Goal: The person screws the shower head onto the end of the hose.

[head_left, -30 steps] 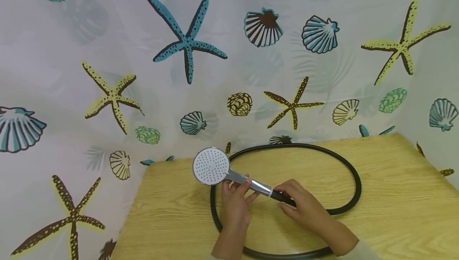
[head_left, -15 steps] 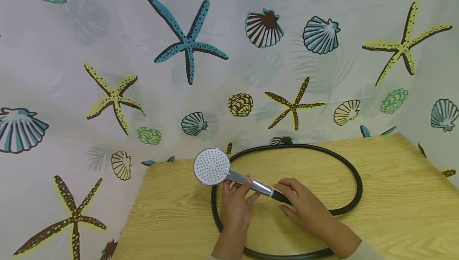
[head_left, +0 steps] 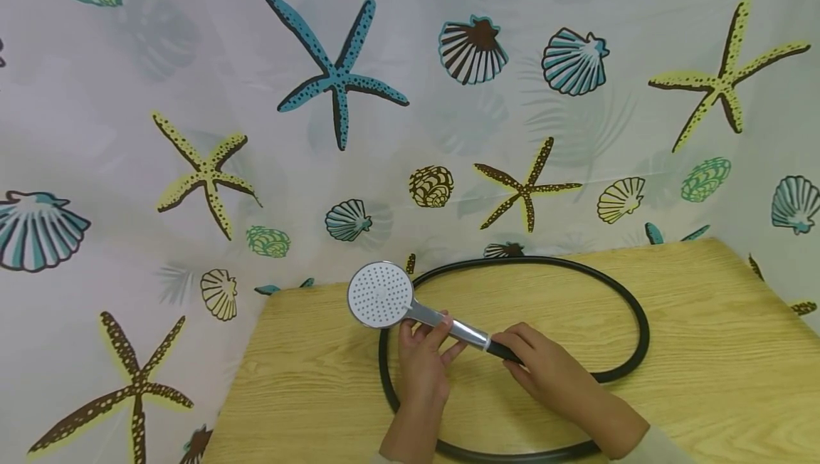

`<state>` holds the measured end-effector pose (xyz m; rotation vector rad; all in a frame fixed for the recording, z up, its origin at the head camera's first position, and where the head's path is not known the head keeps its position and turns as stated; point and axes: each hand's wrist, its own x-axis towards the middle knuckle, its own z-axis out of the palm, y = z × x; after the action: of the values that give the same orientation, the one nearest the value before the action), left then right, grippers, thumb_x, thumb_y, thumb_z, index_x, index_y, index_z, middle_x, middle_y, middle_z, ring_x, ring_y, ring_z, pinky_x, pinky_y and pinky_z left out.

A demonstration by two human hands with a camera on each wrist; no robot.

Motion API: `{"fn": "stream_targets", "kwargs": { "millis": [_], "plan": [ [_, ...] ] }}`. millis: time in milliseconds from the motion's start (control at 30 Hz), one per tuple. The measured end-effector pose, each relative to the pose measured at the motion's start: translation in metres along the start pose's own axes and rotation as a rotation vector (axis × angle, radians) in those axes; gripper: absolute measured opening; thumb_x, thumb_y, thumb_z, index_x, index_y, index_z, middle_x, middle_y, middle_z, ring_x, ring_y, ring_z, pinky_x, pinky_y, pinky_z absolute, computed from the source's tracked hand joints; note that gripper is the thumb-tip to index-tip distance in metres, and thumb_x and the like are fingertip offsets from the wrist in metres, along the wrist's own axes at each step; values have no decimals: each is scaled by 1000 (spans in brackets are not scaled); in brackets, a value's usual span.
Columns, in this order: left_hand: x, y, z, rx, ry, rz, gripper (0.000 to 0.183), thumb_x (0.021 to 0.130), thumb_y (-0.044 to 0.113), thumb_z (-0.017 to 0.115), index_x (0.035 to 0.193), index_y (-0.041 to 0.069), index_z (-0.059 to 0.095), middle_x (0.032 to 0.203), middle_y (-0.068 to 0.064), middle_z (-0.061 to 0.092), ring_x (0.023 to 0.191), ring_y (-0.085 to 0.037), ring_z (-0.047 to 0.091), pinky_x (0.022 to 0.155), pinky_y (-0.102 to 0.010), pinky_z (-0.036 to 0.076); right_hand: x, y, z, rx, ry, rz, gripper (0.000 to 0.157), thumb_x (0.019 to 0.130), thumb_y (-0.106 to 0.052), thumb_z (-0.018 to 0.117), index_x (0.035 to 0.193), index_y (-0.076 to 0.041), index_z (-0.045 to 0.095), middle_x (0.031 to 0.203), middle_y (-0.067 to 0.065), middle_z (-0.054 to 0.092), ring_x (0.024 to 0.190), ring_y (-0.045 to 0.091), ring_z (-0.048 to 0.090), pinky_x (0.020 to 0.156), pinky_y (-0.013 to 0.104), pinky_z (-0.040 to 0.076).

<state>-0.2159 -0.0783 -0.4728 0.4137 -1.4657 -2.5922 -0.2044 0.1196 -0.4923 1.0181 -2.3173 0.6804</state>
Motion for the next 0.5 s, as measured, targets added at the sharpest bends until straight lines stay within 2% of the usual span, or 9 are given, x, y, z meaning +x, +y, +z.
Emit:
{"fn": "stream_targets", "kwargs": {
  "millis": [500],
  "plan": [
    [0,2,-1,-2,5,-8,45,85,3,70,123,11,46,113,-11,60,100,-19,67,79,-47,61,1,-1,-1,15,-11,1,45,78,-3,78,119,-10,60,106,-2,59,88,5,61,74,20,58]
  ]
}}
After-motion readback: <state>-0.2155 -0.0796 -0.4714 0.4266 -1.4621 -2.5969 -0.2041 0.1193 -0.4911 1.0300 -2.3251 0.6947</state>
